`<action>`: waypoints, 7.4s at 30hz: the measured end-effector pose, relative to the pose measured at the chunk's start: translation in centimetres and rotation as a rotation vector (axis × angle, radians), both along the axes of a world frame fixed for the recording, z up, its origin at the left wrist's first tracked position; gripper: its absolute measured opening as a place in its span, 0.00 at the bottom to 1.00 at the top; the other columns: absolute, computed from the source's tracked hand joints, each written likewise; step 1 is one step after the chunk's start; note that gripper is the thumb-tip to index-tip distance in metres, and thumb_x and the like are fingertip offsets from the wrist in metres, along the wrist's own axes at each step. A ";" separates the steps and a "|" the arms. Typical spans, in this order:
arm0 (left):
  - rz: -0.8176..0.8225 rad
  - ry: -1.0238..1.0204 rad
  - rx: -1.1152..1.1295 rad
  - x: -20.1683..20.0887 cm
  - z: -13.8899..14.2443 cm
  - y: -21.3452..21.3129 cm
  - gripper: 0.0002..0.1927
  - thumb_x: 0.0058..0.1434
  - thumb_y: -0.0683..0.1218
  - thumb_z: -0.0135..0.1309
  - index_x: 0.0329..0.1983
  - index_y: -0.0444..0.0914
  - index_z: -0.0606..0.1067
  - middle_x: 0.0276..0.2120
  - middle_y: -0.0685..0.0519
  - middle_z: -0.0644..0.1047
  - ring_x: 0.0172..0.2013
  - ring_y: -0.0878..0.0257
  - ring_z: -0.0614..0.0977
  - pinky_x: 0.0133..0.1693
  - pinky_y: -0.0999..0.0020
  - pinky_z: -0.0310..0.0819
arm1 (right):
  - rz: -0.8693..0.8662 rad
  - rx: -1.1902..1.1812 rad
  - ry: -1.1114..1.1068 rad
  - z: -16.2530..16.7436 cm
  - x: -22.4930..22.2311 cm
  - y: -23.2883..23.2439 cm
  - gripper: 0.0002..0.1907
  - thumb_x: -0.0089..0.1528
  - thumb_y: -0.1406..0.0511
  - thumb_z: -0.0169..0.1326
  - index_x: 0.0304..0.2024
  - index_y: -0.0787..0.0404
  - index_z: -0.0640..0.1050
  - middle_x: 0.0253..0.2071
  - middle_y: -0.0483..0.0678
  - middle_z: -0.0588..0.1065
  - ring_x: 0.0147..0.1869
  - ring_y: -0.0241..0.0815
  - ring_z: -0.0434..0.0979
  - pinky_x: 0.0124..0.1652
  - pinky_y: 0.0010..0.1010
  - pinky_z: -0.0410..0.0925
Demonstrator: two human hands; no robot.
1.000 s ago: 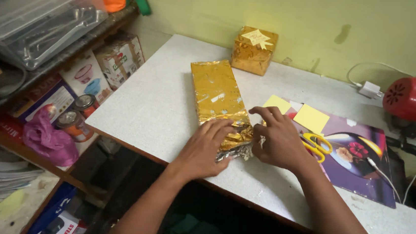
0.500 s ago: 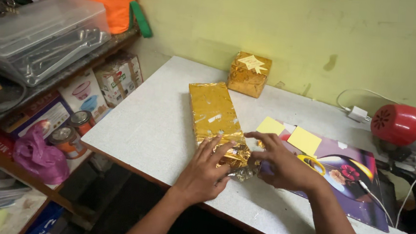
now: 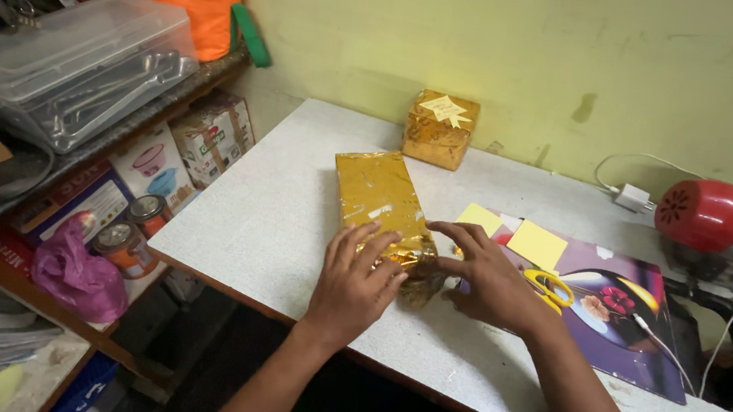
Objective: The person wraps a rectangular box with gold foil paper on a white table. They use clear tape to secure the foil, fold the edges, and smooth the surface. A second wrapped box is visible nearby.
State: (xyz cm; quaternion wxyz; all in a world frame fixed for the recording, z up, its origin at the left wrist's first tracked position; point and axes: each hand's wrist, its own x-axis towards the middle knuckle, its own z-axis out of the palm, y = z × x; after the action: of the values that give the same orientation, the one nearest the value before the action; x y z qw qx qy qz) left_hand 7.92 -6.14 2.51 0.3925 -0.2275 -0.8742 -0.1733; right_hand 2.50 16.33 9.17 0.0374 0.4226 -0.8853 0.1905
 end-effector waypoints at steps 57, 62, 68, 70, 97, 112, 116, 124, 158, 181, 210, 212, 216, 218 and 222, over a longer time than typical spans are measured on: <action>-0.609 -0.434 0.721 -10.3 18.6 -6.9 0.64 0.41 0.79 0.59 0.75 0.48 0.50 0.70 0.47 0.61 0.66 0.48 0.68 0.60 0.51 0.75 | 0.005 -0.275 0.130 20.5 -4.8 -4.5 0.07 0.54 0.70 0.65 0.30 0.62 0.78 0.32 0.45 0.82 0.41 0.37 0.83 0.44 0.32 0.74; -0.652 -0.633 0.798 -10.8 14.0 -6.7 0.70 0.35 0.66 0.70 0.79 0.47 0.47 0.69 0.46 0.67 0.70 0.50 0.66 0.67 0.51 0.59 | -0.009 -0.259 0.156 20.5 -4.8 -4.7 0.10 0.55 0.69 0.65 0.39 0.58 0.80 0.35 0.44 0.82 0.46 0.36 0.83 0.49 0.33 0.74; -0.817 -0.730 0.870 -12.4 12.8 -6.5 0.64 0.35 0.44 0.76 0.76 0.40 0.54 0.66 0.48 0.72 0.68 0.53 0.71 0.69 0.56 0.61 | 0.137 -0.294 0.183 20.0 -6.2 -4.6 0.04 0.58 0.69 0.64 0.34 0.61 0.80 0.48 0.44 0.82 0.55 0.39 0.82 0.53 0.35 0.74; -0.818 -0.730 0.860 -12.3 12.7 -6.6 0.62 0.36 0.41 0.75 0.75 0.39 0.56 0.65 0.48 0.73 0.67 0.55 0.72 0.68 0.58 0.63 | 0.074 -0.309 0.037 19.6 -6.5 -4.7 0.06 0.59 0.69 0.63 0.39 0.60 0.80 0.44 0.45 0.82 0.52 0.39 0.81 0.52 0.36 0.74; -0.229 0.041 0.528 -5.5 13.2 -1.8 0.82 0.36 0.55 0.81 0.78 0.41 0.30 0.68 0.36 0.59 0.66 0.42 0.69 0.65 0.52 0.68 | 0.149 -0.399 0.005 17.2 -7.6 -4.1 0.06 0.62 0.72 0.59 0.38 0.62 0.75 0.48 0.43 0.78 0.55 0.35 0.77 0.53 0.31 0.72; -0.469 0.000 0.829 -5.5 12.7 -0.6 0.74 0.48 0.51 0.76 0.79 0.35 0.30 0.64 0.41 0.67 0.63 0.50 0.77 0.63 0.58 0.77 | 0.086 -0.387 -0.097 17.7 -7.1 -3.9 0.05 0.63 0.69 0.60 0.40 0.61 0.76 0.53 0.41 0.76 0.57 0.36 0.76 0.55 0.33 0.71; -0.504 -0.002 0.860 -5.5 12.8 -0.4 0.72 0.51 0.50 0.75 0.80 0.34 0.30 0.64 0.41 0.67 0.63 0.50 0.76 0.64 0.58 0.76 | 0.007 -0.371 -0.122 18.0 -6.8 -4.1 0.14 0.63 0.67 0.59 0.51 0.57 0.75 0.46 0.41 0.77 0.54 0.33 0.76 0.53 0.31 0.70; -0.404 -0.020 0.933 -5.0 13.5 0.3 0.69 0.51 0.47 0.72 0.80 0.35 0.33 0.61 0.40 0.67 0.60 0.50 0.78 0.61 0.58 0.77 | -0.048 -0.360 -0.179 18.2 -6.1 -4.2 0.23 0.64 0.70 0.56 0.61 0.55 0.69 0.34 0.44 0.76 0.44 0.33 0.74 0.46 0.31 0.70; -0.237 -0.175 0.837 -7.3 15.1 0.0 0.68 0.42 0.46 0.74 0.80 0.41 0.41 0.68 0.35 0.62 0.64 0.46 0.73 0.62 0.57 0.72 | 0.141 -0.489 0.809 8.5 -0.9 -3.0 0.17 0.59 0.77 0.56 0.50 0.65 0.72 0.45 0.53 0.80 0.48 0.50 0.82 0.57 0.43 0.70; -0.265 -0.554 0.909 -10.8 16.3 -3.2 0.70 0.35 0.46 0.75 0.79 0.45 0.45 0.49 0.44 0.77 0.48 0.56 0.85 0.47 0.64 0.83 | 0.046 -0.487 0.710 9.9 -0.2 -4.5 0.16 0.58 0.74 0.55 0.49 0.61 0.72 0.39 0.46 0.80 0.41 0.44 0.78 0.51 0.38 0.68; 0.067 -0.103 0.504 -8.6 20.5 -2.1 0.26 0.73 0.60 0.47 0.51 0.32 0.74 0.35 0.40 0.75 0.36 0.53 0.76 0.41 0.56 0.71 | -0.037 -0.581 0.753 9.0 -1.7 -5.3 0.12 0.56 0.74 0.56 0.42 0.59 0.75 0.34 0.46 0.76 0.38 0.45 0.76 0.48 0.38 0.68; -0.033 0.215 0.536 -8.7 21.3 -3.3 0.29 0.71 0.61 0.51 0.56 0.30 0.70 0.42 0.38 0.73 0.43 0.50 0.74 0.47 0.55 0.68 | -0.039 -0.582 0.756 8.9 -1.8 -5.5 0.12 0.55 0.74 0.56 0.42 0.60 0.75 0.34 0.46 0.76 0.38 0.46 0.76 0.49 0.38 0.68; -0.117 0.264 0.605 -8.0 19.2 -5.5 0.41 0.67 0.62 0.59 0.66 0.28 0.61 0.56 0.33 0.68 0.58 0.45 0.70 0.58 0.55 0.64 | -0.035 -0.581 0.782 8.9 -1.9 -5.5 0.12 0.55 0.74 0.55 0.42 0.59 0.75 0.35 0.47 0.76 0.38 0.46 0.76 0.50 0.38 0.68; -0.139 0.047 0.632 -7.7 17.4 -5.3 0.48 0.65 0.63 0.64 0.71 0.26 0.56 0.62 0.30 0.66 0.65 0.43 0.69 0.63 0.55 0.62 | -0.034 -0.588 0.776 8.7 -1.9 -5.6 0.12 0.55 0.73 0.55 0.42 0.59 0.75 0.35 0.46 0.77 0.37 0.46 0.76 0.51 0.38 0.68; -0.106 -0.354 0.641 -7.8 15.5 -3.1 0.33 0.59 0.60 0.56 0.64 0.38 0.73 0.55 0.38 0.80 0.58 0.48 0.82 0.61 0.59 0.72 | -0.055 -0.588 0.753 8.7 -1.9 -5.5 0.12 0.55 0.73 0.56 0.41 0.59 0.75 0.33 0.46 0.75 0.35 0.45 0.75 0.50 0.37 0.68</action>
State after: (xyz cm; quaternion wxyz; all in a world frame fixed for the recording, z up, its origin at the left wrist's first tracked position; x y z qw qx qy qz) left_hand 0.11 -9.28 18.01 0.2772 -0.1045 -0.8167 -0.4952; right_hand 0.56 10.78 17.84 0.4785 0.4102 -0.7296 0.2654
